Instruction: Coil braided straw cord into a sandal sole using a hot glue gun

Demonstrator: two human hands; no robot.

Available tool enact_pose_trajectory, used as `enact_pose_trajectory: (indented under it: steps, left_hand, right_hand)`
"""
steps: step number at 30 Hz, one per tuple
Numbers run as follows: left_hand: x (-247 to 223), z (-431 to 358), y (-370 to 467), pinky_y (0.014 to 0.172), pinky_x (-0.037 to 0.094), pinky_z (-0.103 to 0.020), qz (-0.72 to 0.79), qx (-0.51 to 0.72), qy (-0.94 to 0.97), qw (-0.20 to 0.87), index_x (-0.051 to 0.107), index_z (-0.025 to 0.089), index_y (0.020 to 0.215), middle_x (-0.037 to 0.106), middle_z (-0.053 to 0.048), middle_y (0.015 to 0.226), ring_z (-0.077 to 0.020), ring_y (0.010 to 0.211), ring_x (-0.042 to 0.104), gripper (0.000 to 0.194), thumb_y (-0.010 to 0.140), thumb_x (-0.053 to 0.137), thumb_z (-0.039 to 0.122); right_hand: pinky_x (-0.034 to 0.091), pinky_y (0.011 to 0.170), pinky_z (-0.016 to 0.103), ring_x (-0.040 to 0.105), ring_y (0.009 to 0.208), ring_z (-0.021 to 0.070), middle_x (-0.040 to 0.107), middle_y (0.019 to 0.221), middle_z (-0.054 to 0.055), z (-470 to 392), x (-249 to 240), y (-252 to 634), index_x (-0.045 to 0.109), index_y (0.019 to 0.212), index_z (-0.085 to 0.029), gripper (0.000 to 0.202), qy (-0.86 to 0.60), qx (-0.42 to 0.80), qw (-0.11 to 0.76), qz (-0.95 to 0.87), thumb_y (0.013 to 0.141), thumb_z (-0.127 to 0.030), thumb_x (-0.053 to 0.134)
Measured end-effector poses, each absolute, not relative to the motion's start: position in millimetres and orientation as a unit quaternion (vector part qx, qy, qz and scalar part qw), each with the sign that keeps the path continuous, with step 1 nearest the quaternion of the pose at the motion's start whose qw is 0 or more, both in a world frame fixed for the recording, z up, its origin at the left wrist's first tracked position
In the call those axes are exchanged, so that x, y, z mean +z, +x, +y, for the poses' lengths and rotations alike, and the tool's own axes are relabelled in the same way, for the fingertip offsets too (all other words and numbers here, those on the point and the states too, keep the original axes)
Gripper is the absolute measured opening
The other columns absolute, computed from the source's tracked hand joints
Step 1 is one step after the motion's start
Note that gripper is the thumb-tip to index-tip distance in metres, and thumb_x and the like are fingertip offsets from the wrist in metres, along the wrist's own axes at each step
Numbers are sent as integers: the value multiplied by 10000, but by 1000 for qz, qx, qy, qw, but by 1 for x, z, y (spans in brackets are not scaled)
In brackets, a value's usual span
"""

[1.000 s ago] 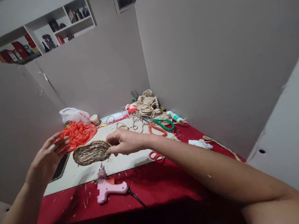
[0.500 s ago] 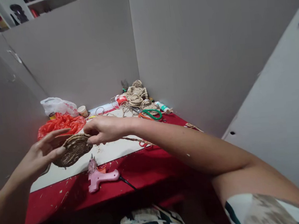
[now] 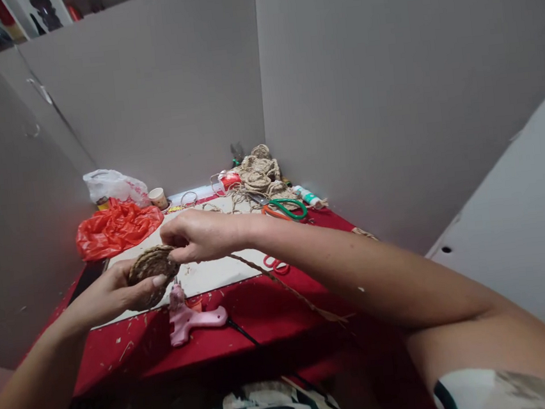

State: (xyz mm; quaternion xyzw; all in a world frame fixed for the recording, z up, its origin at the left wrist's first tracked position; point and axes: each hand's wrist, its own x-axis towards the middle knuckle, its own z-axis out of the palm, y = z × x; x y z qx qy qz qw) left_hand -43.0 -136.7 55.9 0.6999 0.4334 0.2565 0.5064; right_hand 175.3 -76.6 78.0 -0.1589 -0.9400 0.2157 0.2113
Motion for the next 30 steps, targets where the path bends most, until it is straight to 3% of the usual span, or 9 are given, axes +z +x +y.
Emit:
enact_pose_trajectory:
  steps: [6,12,18,22,25,30]
  left_hand:
    - [53,-136,-41,402,299,-191,426,268,685,526,685,169,824,572,-5,575,-82,439,425,181,804,681,348]
    - [49,-138,-36,513,504,-275,436,377,668,470,725,204,1025,720,-56,768,-198,581,660,300,763,725,352]
    - [44,-140,-34,518,524,-269,463,455,641,409,754,204,974,742,-52,797,-196,581,663,298,714,773,350]
    - [41,-138,-31,544,534,-267,459,462,628,426,749,212,988,743,-43,821,-187,591,663,326,698,789,354]
    - [38,-134,-29,568,541,-262,455,482,603,443,751,206,992,746,-42,820,-178,611,661,329,705,784,365]
    - [32,-126,-25,629,541,-228,425,555,545,463,751,228,956,756,-20,850,-151,675,670,279,703,792,338]
  right_hand:
    - [284,533,218,369,556,78,425,616,-65,-81,77,176,490,709,-162,154,-155,209,226,-939,788,-45,552]
    - [294,543,217,371,575,81,439,625,-61,-81,74,178,497,710,-161,148,-153,233,257,-925,777,-40,549]
    - [312,528,205,389,560,74,437,603,-73,-82,70,176,485,712,-166,149,-155,285,305,-895,767,-47,555]
    - [349,513,193,428,534,63,475,603,-71,-81,65,174,527,744,-147,106,-156,324,330,-873,771,-54,570]
    - [380,487,190,467,494,63,483,587,-77,-79,59,174,560,828,-136,36,-155,352,337,-859,808,-106,566]
    - [453,446,197,530,455,77,533,632,-73,-77,44,172,505,1051,-151,210,-125,422,438,-784,854,-205,555]
